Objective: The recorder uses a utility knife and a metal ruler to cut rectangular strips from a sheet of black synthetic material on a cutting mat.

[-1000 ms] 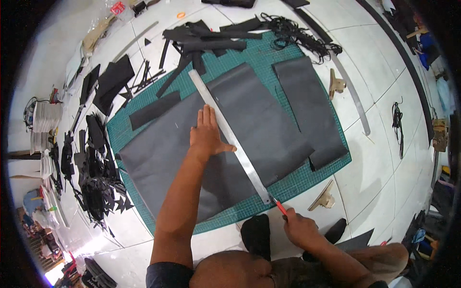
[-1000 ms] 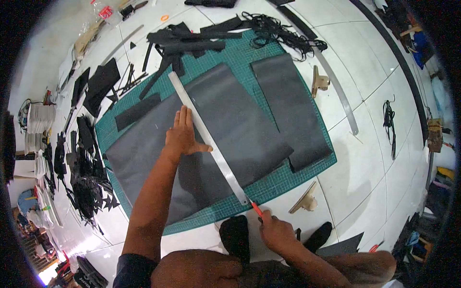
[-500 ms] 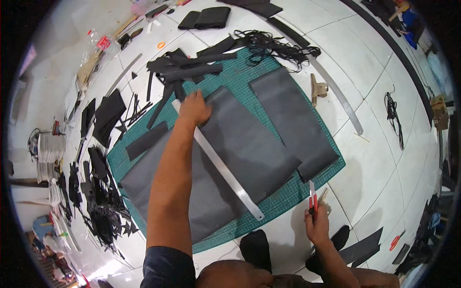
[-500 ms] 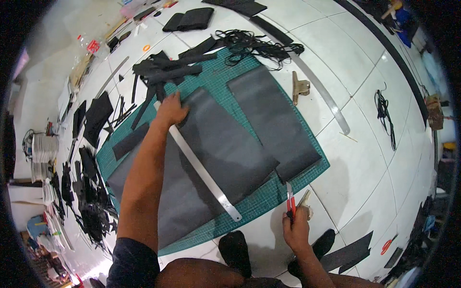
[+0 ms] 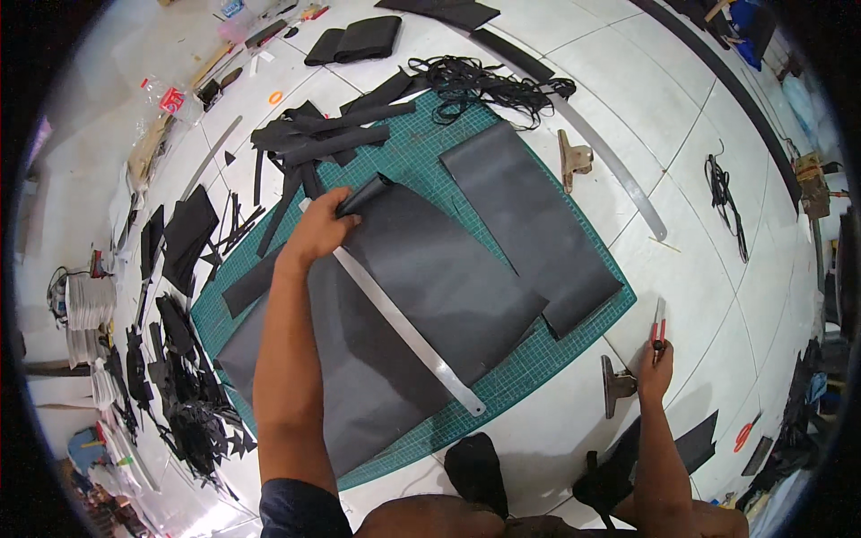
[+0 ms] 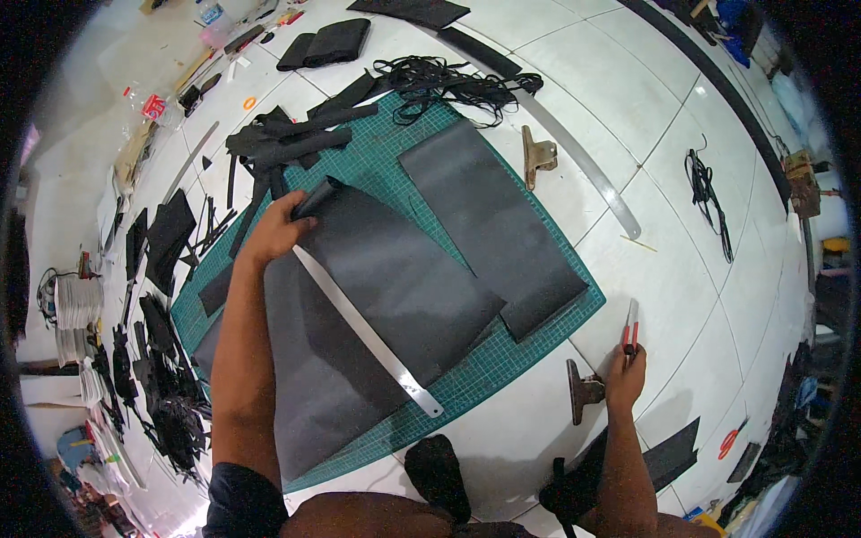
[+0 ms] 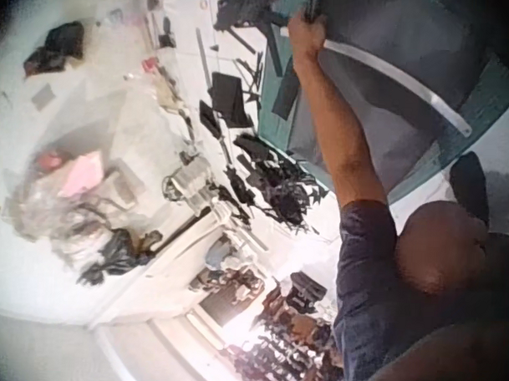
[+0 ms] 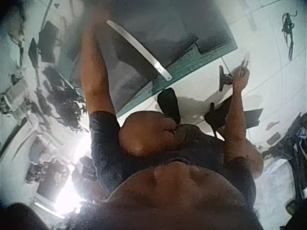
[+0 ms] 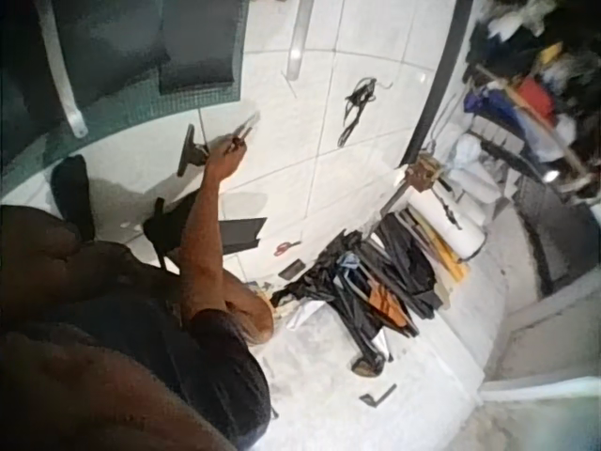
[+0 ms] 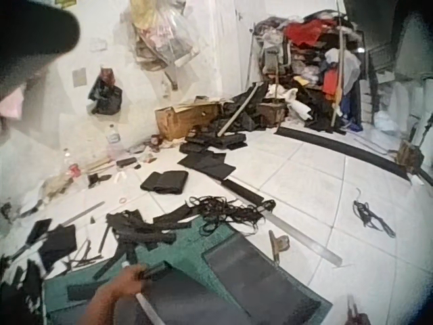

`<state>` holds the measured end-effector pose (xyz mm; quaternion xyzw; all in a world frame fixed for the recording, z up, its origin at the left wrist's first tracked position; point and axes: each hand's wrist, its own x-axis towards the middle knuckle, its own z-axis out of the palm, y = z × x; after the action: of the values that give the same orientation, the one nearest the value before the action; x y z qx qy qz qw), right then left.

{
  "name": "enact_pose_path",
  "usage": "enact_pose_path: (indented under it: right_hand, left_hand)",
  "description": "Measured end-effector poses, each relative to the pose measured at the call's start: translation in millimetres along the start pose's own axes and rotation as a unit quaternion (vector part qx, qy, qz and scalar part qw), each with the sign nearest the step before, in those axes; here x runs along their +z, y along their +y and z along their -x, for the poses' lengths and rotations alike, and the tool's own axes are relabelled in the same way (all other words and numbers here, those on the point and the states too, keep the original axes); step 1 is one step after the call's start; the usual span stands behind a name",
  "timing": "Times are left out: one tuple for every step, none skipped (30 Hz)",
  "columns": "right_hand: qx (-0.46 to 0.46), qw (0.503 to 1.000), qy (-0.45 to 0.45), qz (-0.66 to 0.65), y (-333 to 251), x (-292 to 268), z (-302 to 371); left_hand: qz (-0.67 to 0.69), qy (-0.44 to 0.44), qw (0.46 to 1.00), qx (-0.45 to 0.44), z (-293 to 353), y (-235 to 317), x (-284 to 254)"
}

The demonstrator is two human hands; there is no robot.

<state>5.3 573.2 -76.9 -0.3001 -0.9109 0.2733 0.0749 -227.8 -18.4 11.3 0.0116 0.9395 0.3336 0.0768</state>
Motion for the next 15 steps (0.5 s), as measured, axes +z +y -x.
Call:
enact_pose_path:
  right_hand:
    - [-0.024,0.999,0.017,0.026,-1,3,1]
    - [-0.048,0.997,0.034,0.053,-3,4,2]
    - [-0.050,0.997,0.030,0.050,-10,3,3]
    - [-0.054,0.992,0.040,0.106,-21,1,4]
    - [-0.059,0.984,0.049,0.161,-34,-2,4]
    - [-0.061,0.984,0.049,0.159,-46,-7,2]
    - [-0.106,0.985,0.068,0.120,-59,-11,-1]
    - [-0.150,0.981,0.087,0.081,-75,-14,-5]
    - [-0.169,0.986,0.012,-0.009,-101,-18,0]
    - [-0.181,0.976,-0.068,-0.103,-137,-16,13]
    - [-0.207,0.950,-0.186,-0.140,-189,-18,29]
    - [-0.298,0.905,-0.245,-0.182,-223,-10,43]
    - [-0.405,0.865,-0.250,-0.157,-253,-7,48]
    - [-0.453,0.857,-0.212,-0.122,-277,2,50]
    - [-0.498,0.845,-0.175,-0.086,-295,11,52]
  left_hand:
    - [0.029,-0.030,0.999,-0.019,10,13,-13]
    - [0.028,-0.030,0.999,-0.020,21,25,-24]
    - [0.029,-0.025,0.999,-0.013,34,38,-35]
    - [0.031,-0.021,0.999,-0.005,45,50,-42]
    - [0.056,-0.020,0.998,-0.006,54,60,-48]
    - [0.055,-0.017,0.998,-0.007,61,72,-53]
    - [0.051,-0.004,0.997,0.060,67,84,-57]
    - [0.047,0.009,0.991,0.127,74,95,-63]
    - [0.052,0.003,0.990,0.131,81,106,-68]
    - [0.056,-0.014,0.988,0.143,93,115,-76]
    - [0.059,-0.025,0.986,0.155,105,121,-86]
    - [0.059,-0.025,0.986,0.157,113,127,-93]
    - [0.075,-0.022,0.983,0.164,117,138,-98]
    - [0.090,-0.019,0.980,0.174,118,149,-102]
    - [0.101,0.003,0.974,0.203,118,154,-105]
